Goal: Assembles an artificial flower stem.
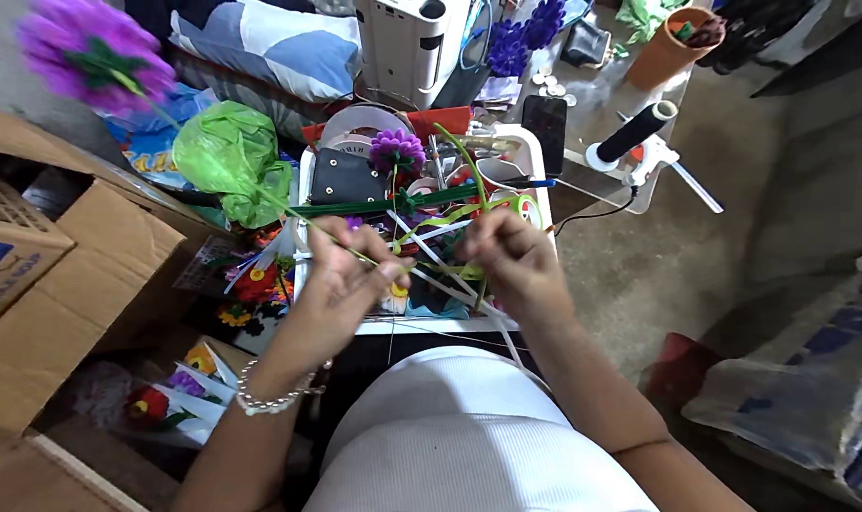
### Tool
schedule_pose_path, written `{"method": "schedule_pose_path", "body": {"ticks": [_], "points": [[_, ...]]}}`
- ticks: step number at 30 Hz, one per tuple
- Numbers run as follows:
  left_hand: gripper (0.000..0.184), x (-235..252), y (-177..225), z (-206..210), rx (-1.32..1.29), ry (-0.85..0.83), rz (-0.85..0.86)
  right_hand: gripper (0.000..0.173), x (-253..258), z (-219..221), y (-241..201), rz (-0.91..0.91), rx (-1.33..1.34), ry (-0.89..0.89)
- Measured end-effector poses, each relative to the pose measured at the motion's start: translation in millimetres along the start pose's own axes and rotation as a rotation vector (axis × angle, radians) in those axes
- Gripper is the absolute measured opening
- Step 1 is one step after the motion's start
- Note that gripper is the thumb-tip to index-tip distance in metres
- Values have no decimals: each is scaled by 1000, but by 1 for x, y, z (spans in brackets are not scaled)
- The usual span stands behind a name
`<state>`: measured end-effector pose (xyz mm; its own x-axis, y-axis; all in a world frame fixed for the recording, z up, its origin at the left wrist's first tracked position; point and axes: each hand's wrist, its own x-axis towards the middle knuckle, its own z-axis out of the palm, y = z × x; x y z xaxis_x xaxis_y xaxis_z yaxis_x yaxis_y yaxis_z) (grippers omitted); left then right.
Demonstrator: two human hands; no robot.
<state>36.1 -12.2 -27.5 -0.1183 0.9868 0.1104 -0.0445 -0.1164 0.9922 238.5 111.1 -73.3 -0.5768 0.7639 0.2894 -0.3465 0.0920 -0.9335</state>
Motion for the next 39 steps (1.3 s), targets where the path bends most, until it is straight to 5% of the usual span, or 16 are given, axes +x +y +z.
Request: {"method": "schedule_pose_path", "body": {"ticks": [4, 8, 15, 19, 26, 33, 39], "points": [[40, 4, 17, -7, 125, 31, 124, 13, 8, -15, -8, -148, -173, 133], [39, 3, 20, -7, 247, 17, 147, 45, 7, -8, -3, -159, -301, -63], [34, -2, 14, -7, 372, -145, 61, 42, 9, -11, 10, -104, -322, -207], [28, -5, 9, -3, 505, -389, 77, 41, 16, -4, -1, -81, -392, -207], [29, -4, 2, 14, 303, -867, 80, 54, 39, 14, -35, 179, 435, -377], [34, -3, 2, 19, 60, -1050, 51, 48, 51, -9, -63, -8, 525, -285], [47, -1, -7, 17, -164, -1006, 37, 33, 50, -40, -62, -157, 654, -120]]}}
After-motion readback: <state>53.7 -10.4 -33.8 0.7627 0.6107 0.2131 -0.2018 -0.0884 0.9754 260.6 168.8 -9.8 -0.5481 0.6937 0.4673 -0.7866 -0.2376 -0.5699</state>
